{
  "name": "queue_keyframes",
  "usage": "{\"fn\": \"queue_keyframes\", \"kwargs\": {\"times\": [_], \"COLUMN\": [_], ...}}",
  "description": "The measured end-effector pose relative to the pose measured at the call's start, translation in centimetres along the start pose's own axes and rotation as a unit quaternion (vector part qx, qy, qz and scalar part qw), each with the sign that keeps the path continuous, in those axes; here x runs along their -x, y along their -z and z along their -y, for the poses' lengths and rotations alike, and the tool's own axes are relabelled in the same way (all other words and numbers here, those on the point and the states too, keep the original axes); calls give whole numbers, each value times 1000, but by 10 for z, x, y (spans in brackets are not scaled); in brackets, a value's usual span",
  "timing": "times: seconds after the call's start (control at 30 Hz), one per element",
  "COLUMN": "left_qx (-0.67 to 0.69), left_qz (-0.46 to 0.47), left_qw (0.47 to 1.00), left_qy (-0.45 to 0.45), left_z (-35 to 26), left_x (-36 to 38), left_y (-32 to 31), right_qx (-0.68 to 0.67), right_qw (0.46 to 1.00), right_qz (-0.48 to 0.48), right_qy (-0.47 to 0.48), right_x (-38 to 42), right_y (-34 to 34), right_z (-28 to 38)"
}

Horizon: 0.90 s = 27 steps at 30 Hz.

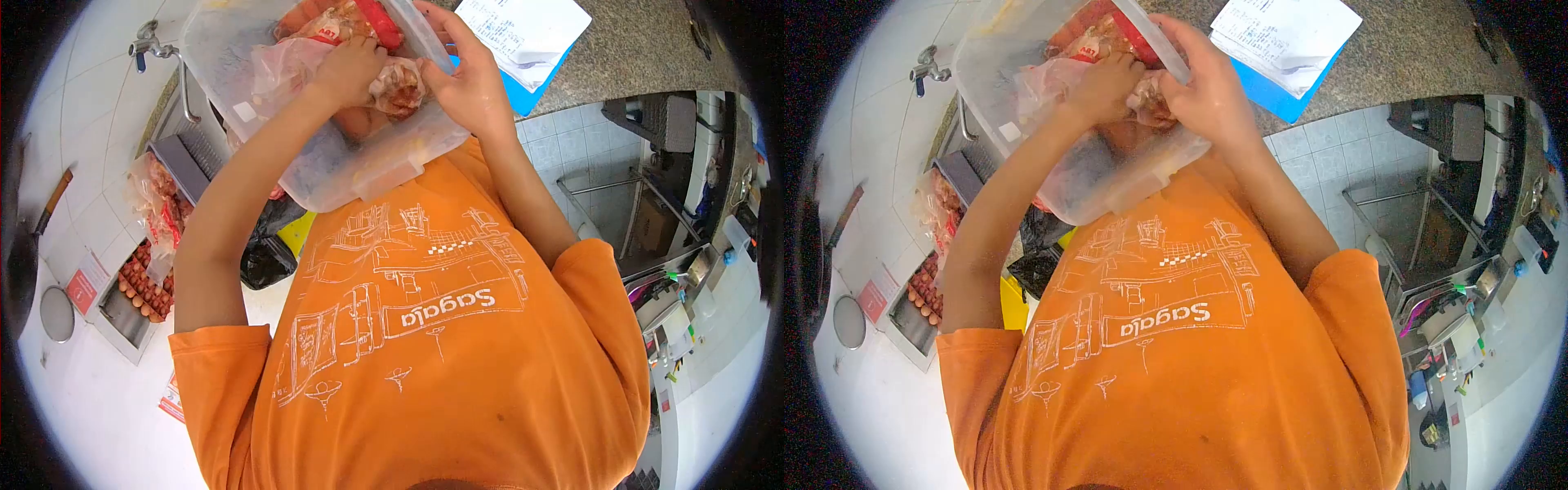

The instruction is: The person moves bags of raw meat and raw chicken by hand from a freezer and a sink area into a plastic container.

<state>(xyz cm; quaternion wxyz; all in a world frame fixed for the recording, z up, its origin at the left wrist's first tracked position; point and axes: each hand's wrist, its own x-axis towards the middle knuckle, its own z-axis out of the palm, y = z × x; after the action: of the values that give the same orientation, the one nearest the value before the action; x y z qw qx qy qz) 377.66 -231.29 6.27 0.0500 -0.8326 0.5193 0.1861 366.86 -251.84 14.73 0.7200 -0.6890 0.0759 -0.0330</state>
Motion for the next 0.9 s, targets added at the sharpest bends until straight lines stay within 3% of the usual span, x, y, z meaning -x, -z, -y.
{"fn": "queue_keyframes", "kwargs": {"times": [0.13,0.23,0.33,0.53,0.63,0.77,0.83,0.87,0.9], "left_qx": [146,312,380,407,415,410,390,366,370], "left_qz": [121,116,151,128,150,105,109,148,94], "left_qw": [979,939,907,895,886,906,911,918,924], "left_qy": [74,89,101,127,144,17,-75,-43,-10], "left_z": [22,31,36,32,46,41,24,24,30], "left_x": [-1,15,26,53,54,50,55,58,56], "left_y": [19,29,37,68,40,-17,-8,9,20], "right_qx": [66,35,46,65,42,72,82,85,88], "right_qw": [997,999,998,997,998,997,996,996,995], "right_qz": [-8,-10,-7,1,9,12,17,19,18], "right_qy": [41,36,31,52,41,39,33,32,30], "right_x": [0,0,0,-1,-1,-4,-7,-7,-7], "right_y": [1,0,1,2,2,2,1,0,0], "right_z": [0,-2,-1,-2,-2,-4,-6,-5,-5]}}
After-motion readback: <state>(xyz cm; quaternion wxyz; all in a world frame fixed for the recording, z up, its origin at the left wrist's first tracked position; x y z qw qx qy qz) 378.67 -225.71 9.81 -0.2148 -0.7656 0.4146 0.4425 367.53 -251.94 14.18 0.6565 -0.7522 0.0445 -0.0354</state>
